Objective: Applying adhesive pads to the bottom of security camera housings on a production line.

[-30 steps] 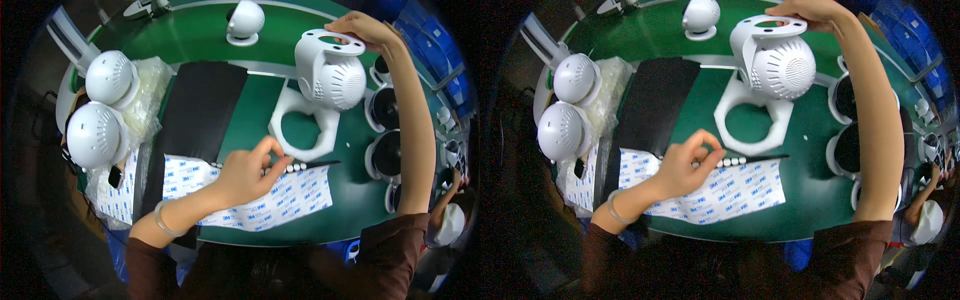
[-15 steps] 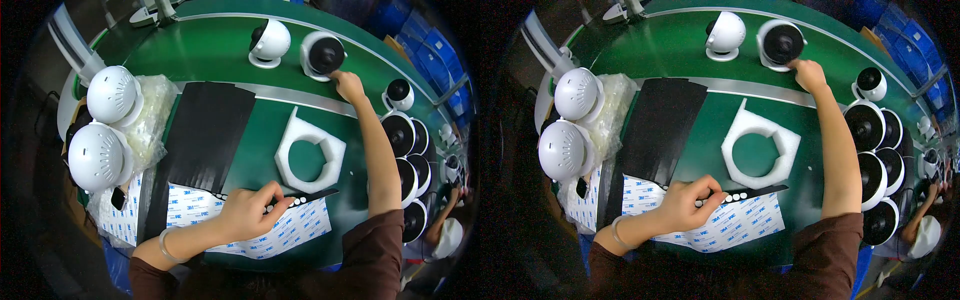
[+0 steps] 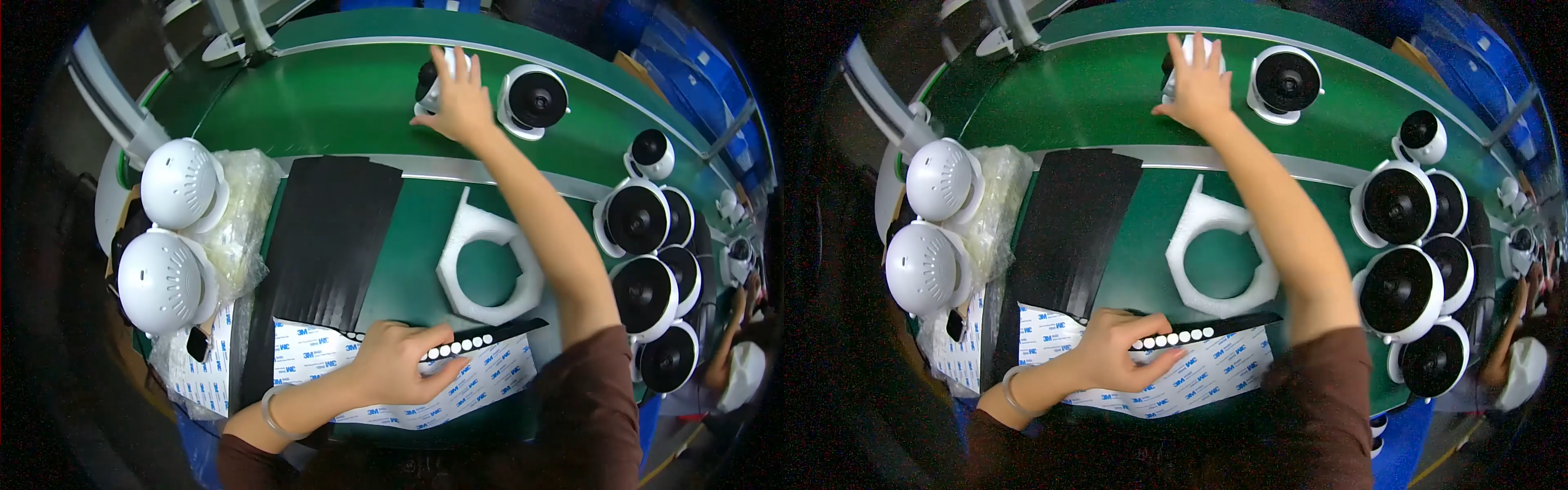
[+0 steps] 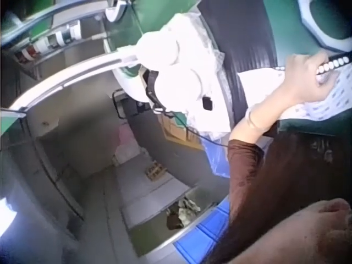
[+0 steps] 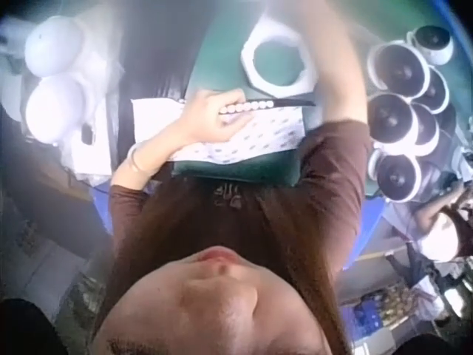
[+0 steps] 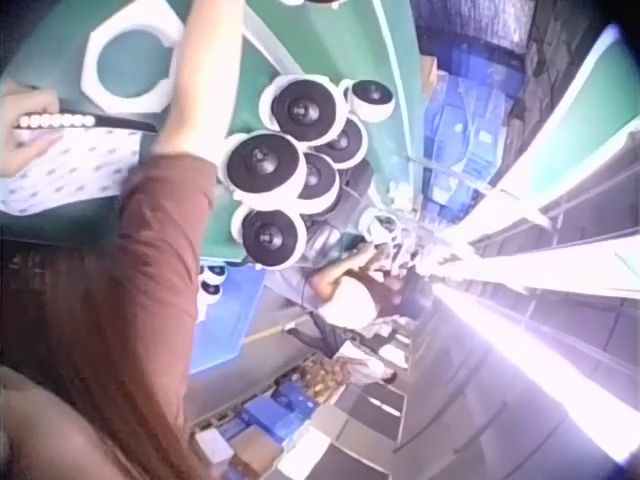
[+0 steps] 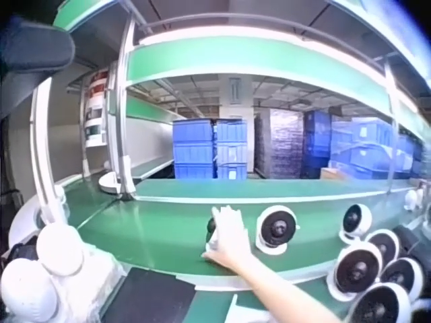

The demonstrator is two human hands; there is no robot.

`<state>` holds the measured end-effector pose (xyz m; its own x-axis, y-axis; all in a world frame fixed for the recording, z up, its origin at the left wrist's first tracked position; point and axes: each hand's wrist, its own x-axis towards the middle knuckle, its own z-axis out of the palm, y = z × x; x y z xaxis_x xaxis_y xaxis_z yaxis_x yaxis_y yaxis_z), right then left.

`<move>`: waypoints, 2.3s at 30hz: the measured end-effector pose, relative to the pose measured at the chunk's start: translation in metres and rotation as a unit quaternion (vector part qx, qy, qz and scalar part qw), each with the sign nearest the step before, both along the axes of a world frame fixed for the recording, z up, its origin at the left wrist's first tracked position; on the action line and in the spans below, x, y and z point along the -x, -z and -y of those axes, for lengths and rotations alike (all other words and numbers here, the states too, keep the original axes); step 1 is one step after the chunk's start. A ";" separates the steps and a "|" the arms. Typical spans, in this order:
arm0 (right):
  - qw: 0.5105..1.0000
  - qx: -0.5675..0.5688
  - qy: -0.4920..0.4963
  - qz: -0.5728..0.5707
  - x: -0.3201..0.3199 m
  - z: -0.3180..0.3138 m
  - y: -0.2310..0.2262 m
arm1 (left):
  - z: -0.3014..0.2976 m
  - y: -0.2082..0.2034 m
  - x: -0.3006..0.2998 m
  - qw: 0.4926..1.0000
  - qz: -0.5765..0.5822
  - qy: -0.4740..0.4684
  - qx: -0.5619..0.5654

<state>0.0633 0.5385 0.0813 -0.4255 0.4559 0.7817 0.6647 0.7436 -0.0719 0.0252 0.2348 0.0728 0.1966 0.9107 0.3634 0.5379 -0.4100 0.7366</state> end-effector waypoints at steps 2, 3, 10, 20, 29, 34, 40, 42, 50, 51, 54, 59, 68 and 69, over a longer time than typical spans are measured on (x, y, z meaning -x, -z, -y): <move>0.993 -0.001 0.073 0.094 0.001 -0.010 0.002 | 0.002 0.000 -0.001 1.000 -0.012 0.009 0.009; 0.992 0.000 0.082 0.091 0.000 -0.011 -0.002 | 0.004 -0.002 -0.001 1.000 -0.015 0.018 0.008; 0.889 0.432 -0.145 0.027 -0.073 0.078 -0.101 | 0.002 0.004 0.001 0.998 -0.049 -0.033 0.005; 0.755 0.617 -0.145 0.169 -0.130 0.127 -0.062 | 0.004 0.002 -0.009 0.998 -0.044 -0.010 -0.040; 0.895 0.421 -0.135 0.055 -0.139 0.147 -0.049 | 0.006 -0.025 -0.017 0.995 -0.059 -0.009 0.079; 0.930 0.315 -0.139 -0.129 -0.195 0.233 -0.063 | 0.022 -0.046 -0.016 0.997 -0.046 -0.008 0.067; 0.907 0.352 -0.227 -0.040 -0.187 0.288 -0.038 | 0.030 -0.048 -0.023 0.999 -0.016 0.034 0.036; 0.891 0.393 -0.225 -0.030 -0.184 0.287 -0.035 | 0.036 -0.058 -0.028 0.997 -0.053 0.051 0.004; 0.793 0.554 -0.246 -0.064 -0.173 0.281 -0.043 | 0.044 -0.061 -0.010 0.994 -0.108 -0.032 0.016; 0.789 0.557 -0.249 -0.065 -0.174 0.279 -0.041 | 0.041 -0.057 -0.011 0.993 -0.111 -0.034 0.020; 0.797 0.552 -0.219 -0.110 -0.175 0.274 -0.038 | 0.036 -0.057 -0.014 0.995 -0.069 0.028 0.070; 0.753 0.609 -0.229 -0.099 -0.178 0.273 -0.037 | 0.031 -0.042 -0.025 0.992 -0.057 0.009 0.109; 0.822 0.528 -0.208 -0.054 -0.183 0.271 -0.037 | 0.024 -0.056 -0.029 0.992 -0.055 0.024 0.112; 0.879 0.413 -0.237 -0.024 -0.183 0.271 -0.036 | 0.024 -0.055 -0.029 0.994 -0.059 0.025 0.092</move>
<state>0.2461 0.2673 0.1175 -0.6965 0.6565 0.2897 0.2763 0.6180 -0.7360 0.0543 0.2111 0.1276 0.2736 0.9480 0.1629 0.6072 -0.3016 0.7351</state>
